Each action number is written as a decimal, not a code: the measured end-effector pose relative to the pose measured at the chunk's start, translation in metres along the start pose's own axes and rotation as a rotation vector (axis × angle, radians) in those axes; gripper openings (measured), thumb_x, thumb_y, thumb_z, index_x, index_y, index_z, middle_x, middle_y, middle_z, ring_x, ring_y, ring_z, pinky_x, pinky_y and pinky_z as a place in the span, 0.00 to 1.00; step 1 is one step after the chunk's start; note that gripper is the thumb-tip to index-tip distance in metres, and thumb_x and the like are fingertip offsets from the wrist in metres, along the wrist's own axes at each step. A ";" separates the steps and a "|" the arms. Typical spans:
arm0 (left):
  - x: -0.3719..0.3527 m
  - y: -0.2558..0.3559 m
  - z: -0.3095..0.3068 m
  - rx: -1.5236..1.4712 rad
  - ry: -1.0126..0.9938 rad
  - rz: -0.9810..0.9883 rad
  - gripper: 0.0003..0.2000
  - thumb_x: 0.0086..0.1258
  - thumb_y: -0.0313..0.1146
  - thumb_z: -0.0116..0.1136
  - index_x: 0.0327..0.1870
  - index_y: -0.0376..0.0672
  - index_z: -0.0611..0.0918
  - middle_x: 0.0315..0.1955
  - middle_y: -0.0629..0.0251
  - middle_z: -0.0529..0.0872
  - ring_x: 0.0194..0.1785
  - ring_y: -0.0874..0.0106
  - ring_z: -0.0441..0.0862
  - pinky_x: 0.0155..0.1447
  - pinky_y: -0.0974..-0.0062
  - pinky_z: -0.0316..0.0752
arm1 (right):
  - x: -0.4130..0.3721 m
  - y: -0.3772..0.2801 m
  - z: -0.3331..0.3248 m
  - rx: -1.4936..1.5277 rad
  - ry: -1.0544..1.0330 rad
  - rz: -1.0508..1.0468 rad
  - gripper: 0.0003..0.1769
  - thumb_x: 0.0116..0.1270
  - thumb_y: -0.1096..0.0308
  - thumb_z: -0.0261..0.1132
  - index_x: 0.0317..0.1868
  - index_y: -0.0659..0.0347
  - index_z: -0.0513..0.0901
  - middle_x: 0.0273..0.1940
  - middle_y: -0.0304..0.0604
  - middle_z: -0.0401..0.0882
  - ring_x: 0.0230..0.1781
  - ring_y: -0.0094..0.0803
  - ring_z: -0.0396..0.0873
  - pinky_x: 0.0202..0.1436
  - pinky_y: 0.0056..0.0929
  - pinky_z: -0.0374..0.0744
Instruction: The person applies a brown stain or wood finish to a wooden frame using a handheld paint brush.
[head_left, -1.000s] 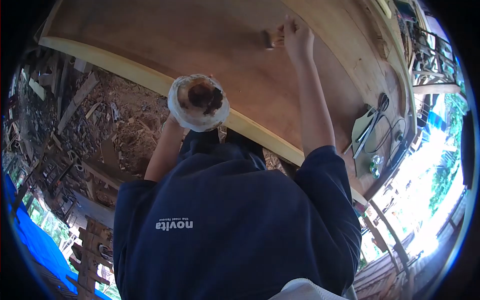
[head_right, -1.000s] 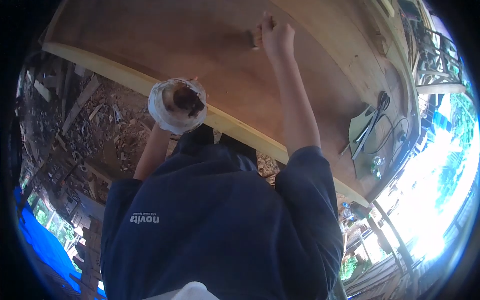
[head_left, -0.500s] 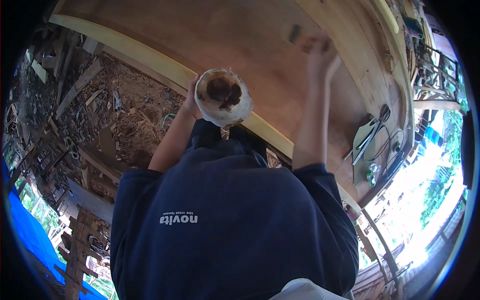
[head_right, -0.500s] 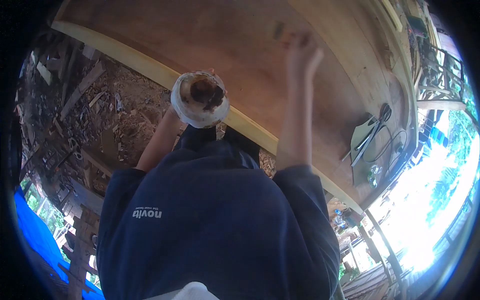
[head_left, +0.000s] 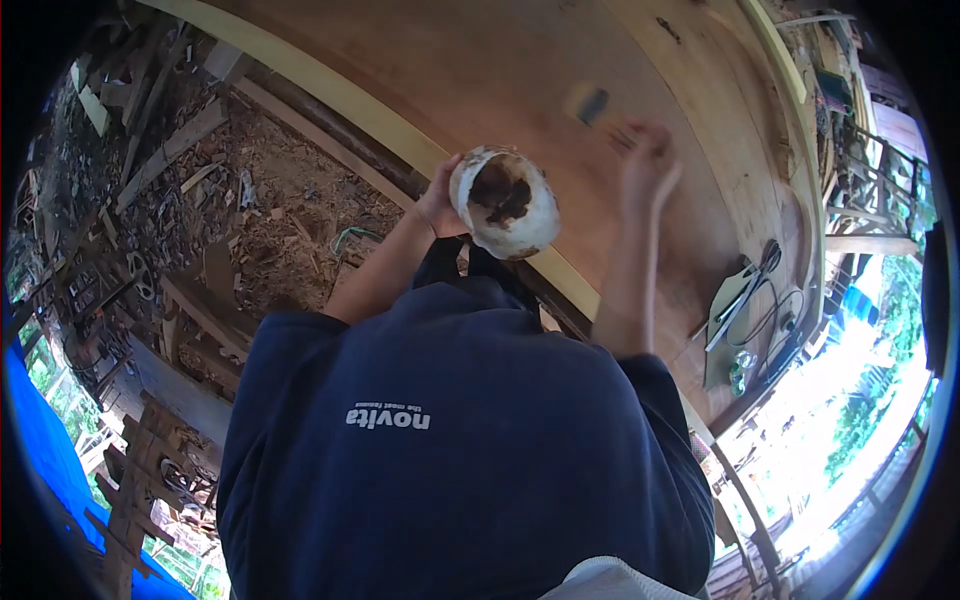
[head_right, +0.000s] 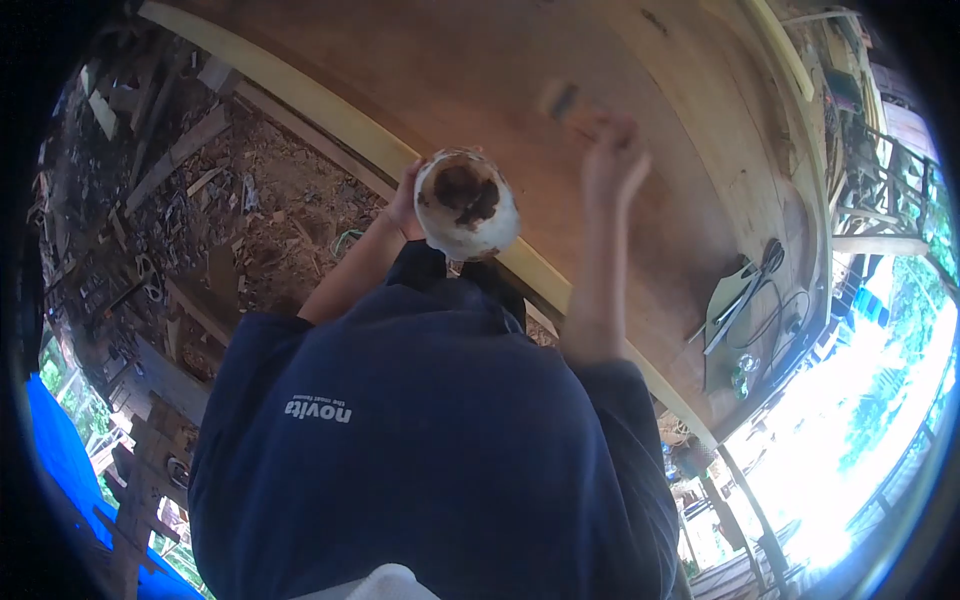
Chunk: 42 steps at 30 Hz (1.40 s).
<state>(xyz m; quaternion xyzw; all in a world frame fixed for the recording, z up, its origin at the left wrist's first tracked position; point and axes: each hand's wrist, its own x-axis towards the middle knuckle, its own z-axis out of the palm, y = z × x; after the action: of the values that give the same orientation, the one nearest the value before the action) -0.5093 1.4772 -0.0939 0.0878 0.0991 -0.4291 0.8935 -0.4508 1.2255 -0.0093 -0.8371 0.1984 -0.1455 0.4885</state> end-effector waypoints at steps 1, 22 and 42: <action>0.000 0.001 0.002 0.012 -0.003 -0.020 0.45 0.61 0.67 0.51 0.75 0.46 0.60 0.67 0.55 0.71 0.69 0.58 0.70 0.71 0.55 0.66 | -0.001 0.000 -0.021 -0.020 0.040 0.128 0.18 0.75 0.61 0.53 0.36 0.66 0.84 0.33 0.50 0.86 0.34 0.40 0.85 0.41 0.38 0.80; -0.132 0.055 -0.053 -0.261 -0.036 0.221 0.44 0.56 0.64 0.57 0.72 0.48 0.64 0.64 0.37 0.68 0.67 0.38 0.67 0.67 0.39 0.66 | -0.078 -0.005 0.011 -0.535 -0.114 0.443 0.24 0.79 0.57 0.49 0.34 0.65 0.84 0.28 0.48 0.85 0.23 0.32 0.84 0.27 0.34 0.81; -0.165 0.080 -0.127 0.045 0.473 0.299 0.44 0.60 0.67 0.51 0.73 0.46 0.63 0.65 0.43 0.69 0.68 0.46 0.68 0.69 0.44 0.66 | -0.059 -0.054 0.082 0.351 -0.067 0.492 0.21 0.75 0.58 0.53 0.33 0.68 0.82 0.28 0.49 0.85 0.14 0.32 0.79 0.16 0.27 0.77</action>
<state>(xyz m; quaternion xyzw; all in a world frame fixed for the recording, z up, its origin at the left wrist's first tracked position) -0.5611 1.6809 -0.1686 0.2187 0.2812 -0.2620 0.8969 -0.4564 1.3397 -0.0047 -0.6711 0.3506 -0.0271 0.6527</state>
